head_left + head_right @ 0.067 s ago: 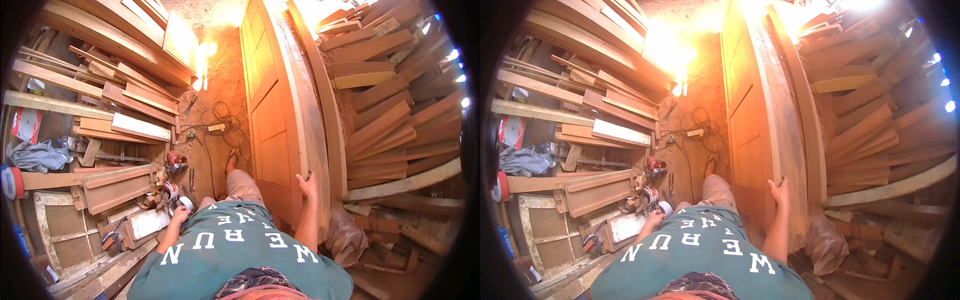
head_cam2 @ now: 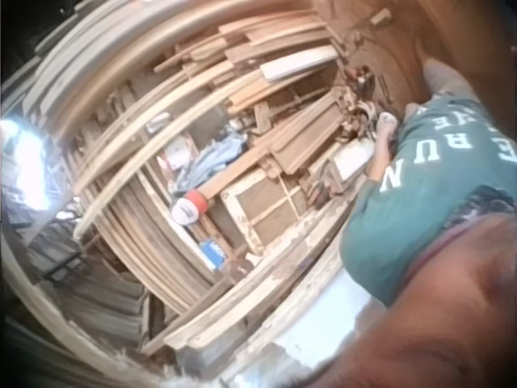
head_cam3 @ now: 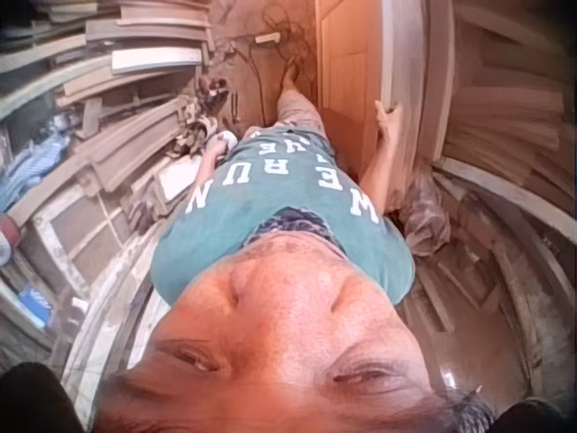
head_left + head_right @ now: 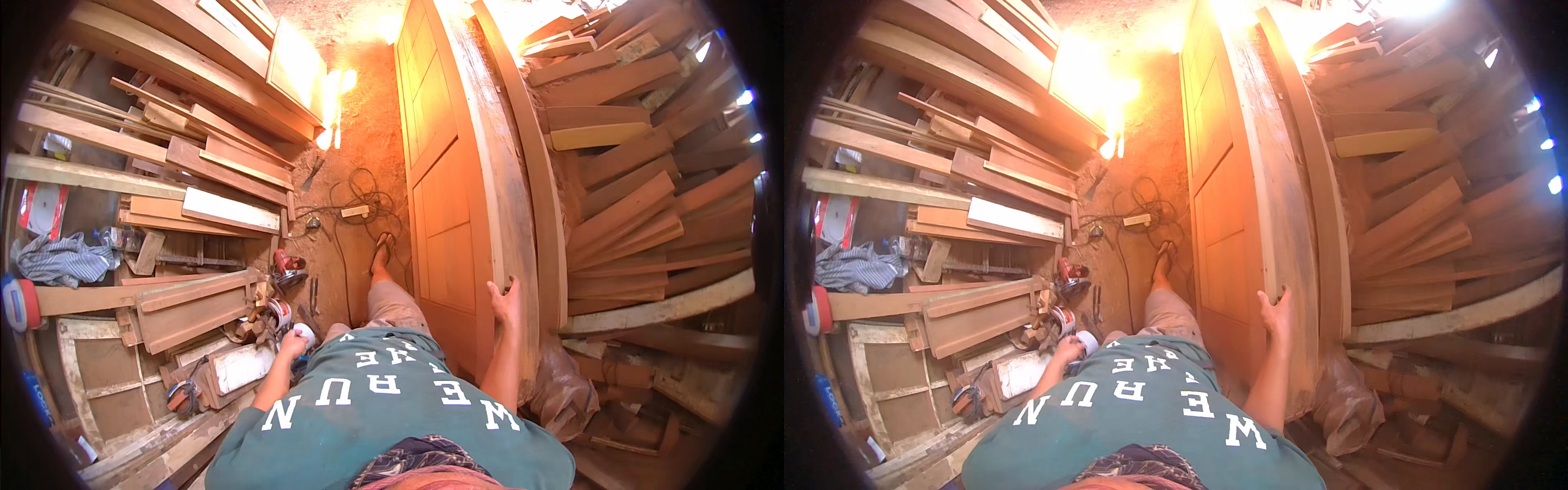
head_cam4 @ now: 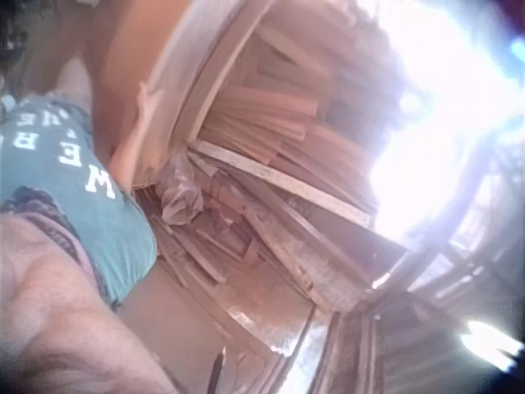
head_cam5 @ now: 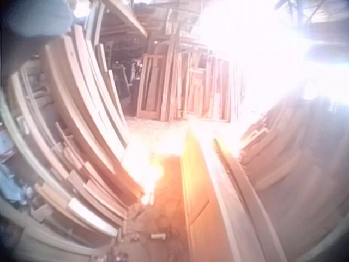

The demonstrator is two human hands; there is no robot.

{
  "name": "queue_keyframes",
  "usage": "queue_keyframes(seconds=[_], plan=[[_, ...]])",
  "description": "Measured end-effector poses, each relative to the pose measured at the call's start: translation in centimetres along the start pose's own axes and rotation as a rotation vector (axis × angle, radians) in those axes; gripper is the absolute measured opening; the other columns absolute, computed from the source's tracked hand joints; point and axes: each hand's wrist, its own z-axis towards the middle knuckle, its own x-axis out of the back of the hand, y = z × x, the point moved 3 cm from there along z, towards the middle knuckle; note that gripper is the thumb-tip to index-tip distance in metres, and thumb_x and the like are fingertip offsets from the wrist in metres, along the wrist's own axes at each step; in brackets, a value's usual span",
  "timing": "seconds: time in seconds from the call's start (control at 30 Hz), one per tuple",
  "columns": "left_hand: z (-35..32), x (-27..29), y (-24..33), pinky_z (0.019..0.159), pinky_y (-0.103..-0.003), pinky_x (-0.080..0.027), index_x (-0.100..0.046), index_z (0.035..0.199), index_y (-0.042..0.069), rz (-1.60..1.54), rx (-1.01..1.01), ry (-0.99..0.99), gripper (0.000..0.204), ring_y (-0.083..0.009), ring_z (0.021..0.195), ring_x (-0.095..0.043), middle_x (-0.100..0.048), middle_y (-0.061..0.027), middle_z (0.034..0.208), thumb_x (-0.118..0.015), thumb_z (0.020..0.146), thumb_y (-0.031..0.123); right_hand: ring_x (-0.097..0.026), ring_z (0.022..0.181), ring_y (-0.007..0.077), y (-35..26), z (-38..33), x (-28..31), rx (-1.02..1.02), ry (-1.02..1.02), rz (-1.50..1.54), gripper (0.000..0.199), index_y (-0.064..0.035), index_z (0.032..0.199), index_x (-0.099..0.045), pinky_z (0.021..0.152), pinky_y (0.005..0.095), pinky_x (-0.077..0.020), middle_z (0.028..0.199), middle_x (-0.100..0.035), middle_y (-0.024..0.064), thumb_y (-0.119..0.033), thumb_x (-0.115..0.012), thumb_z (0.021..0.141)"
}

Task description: The person assembles a wooden door by fitting and securing wooden planks into a frame. They use a hammer to tap pieces into place, a tape measure to check dimensions, and a nail gun to fasten the components. The person also uses a hand saw to trim a plank to the correct length.

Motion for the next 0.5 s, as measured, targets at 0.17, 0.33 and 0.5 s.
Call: queue_keyframes(seconds=[0.17, 0.33, 0.5], plan=[[4.6, 5.8, 12.7, 0.093, -0.037, -0.052, -0.059, 0.129, -0.002, -0.020, -0.030, 0.114, 0.051, -0.0263, 0.105, -0.067, -0.071, -0.0169, 0.113, -0.073, 0.085, 0.019, -0.058, 0.121, 0.0384, -7.4, 9.0, -0.7, 0.161, 0.094, -0.019, 0.071, -0.0008, 0.143, -0.045, 0.099, 0.0474, -0.0483, 0.130, -0.059, 0.0256, -0.035, -0.076, 0.088], [9.0, 8.2, 23.9, 0.094, -0.035, -0.052, -0.056, 0.132, -0.003, -0.171, -0.006, 0.062, 0.053, -0.0246, 0.105, -0.068, -0.071, -0.0180, 0.114, -0.071, 0.086, 0.019, -0.056, 0.124, 0.0366, -18.2, 17.7, -0.1, 0.277, 0.052, 0.037, 0.063, -0.0011, 0.141, -0.047, 0.103, 0.0464, -0.0463, 0.131, -0.059, 0.0247, -0.029, -0.073, 0.090], [11.4, 8.1, 31.4, 0.095, -0.034, -0.052, -0.058, 0.131, -0.003, -0.277, -0.064, 0.131, 0.051, -0.0233, 0.105, -0.068, -0.071, -0.0178, 0.116, -0.071, 0.088, 0.023, -0.052, 0.129, 0.0366, -25.6, 23.6, -0.8, 0.388, 0.018, -0.017, 0.059, -0.0010, 0.140, -0.047, 0.106, 0.0466, -0.0432, 0.137, -0.056, 0.0222, -0.026, -0.069, 0.091]])
